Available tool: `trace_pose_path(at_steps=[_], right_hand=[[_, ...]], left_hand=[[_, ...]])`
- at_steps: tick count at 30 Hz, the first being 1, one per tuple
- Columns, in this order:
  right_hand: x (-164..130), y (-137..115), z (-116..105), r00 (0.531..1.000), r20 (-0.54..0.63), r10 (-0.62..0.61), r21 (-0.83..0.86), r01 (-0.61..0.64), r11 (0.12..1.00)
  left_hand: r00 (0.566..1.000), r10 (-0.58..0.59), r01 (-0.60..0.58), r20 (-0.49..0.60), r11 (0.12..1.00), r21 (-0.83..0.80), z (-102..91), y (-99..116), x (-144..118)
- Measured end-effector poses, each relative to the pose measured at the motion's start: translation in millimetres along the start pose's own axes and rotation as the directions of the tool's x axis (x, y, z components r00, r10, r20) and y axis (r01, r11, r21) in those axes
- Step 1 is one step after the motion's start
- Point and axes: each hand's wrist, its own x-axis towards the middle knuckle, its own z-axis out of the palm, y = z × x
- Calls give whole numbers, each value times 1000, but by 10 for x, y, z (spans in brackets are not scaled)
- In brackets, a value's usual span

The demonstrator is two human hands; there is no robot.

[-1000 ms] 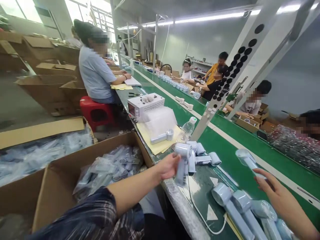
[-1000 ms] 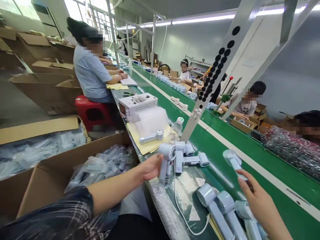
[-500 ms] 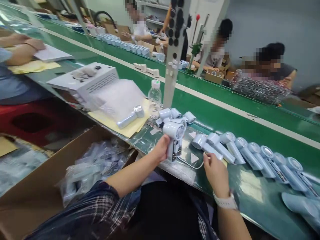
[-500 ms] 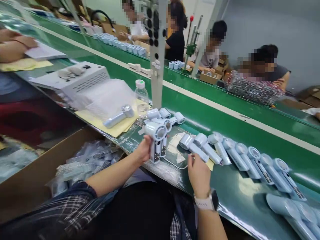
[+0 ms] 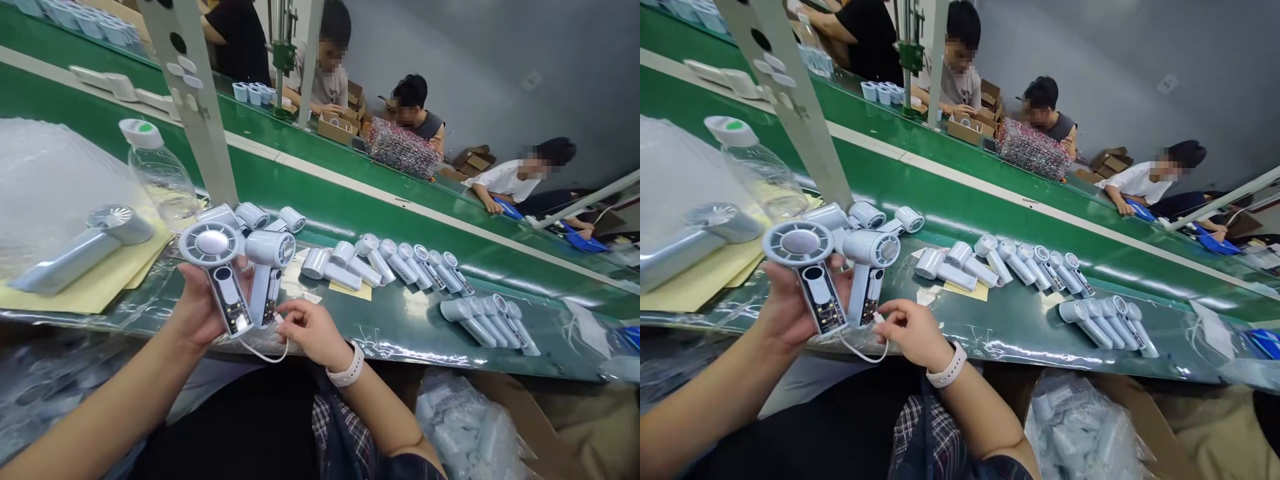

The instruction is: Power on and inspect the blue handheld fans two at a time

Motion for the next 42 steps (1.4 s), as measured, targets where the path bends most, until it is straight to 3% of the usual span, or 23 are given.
trace_pose_path(at_steps=[4, 8, 10, 12, 15, 19, 22, 26, 32, 34, 36, 39, 42], right_hand=[[48, 118, -62, 997, -78, -22, 157, 34, 987], [37, 167, -77, 973, -229, -31, 188, 75, 979], [-5, 163, -107, 963, -268, -41, 169, 89, 982], [-72, 130, -132, 966, -252, -56, 146, 95, 985], [-185, 25, -102, 983, -167, -78, 135, 101, 986], [-236, -110, 14, 989, -81, -127, 157, 138, 978], [-211, -128, 71, 978, -113, -174, 137, 188, 973], [-248, -113, 171, 949, -194, -249, 60, 264, 963], [-278, -160, 406, 950, -271, -155, 371, 251, 894], [-261, -171, 380, 945, -254, -207, 307, 282, 909], [-251, -169, 308, 927, -223, -303, 119, 334, 935], [-262, -154, 219, 879, -196, -435, -118, 419, 900], [-274, -137, 218, 838, -218, -500, -152, 477, 866]], left_hand=[[996, -41, 41, 78, 999, -10, 71, -117, 29], [982, -175, 170, 73, 983, 66, -9, -336, 71], [992, -126, 124, 11, 989, 75, -58, -371, 106], [999, 5, -1, -54, 998, 64, -53, -321, 128], [989, 128, -126, -69, 992, 32, 111, -173, 88], [998, 68, -68, 18, 997, -33, 355, -123, 77], [993, 75, -72, 90, 997, -41, 339, -177, 118], [991, 105, -105, 77, 994, -7, 264, -244, 80], [977, 213, -214, 32, 975, 59, 221, -342, 105], [974, 220, -222, 47, 974, 51, 217, -347, 113], [976, 213, -214, 33, 977, 6, 226, -334, 99], [986, 169, -169, -1, 982, -87, 270, -290, 55], [994, 109, -109, -10, 973, -203, 315, -229, 20]])
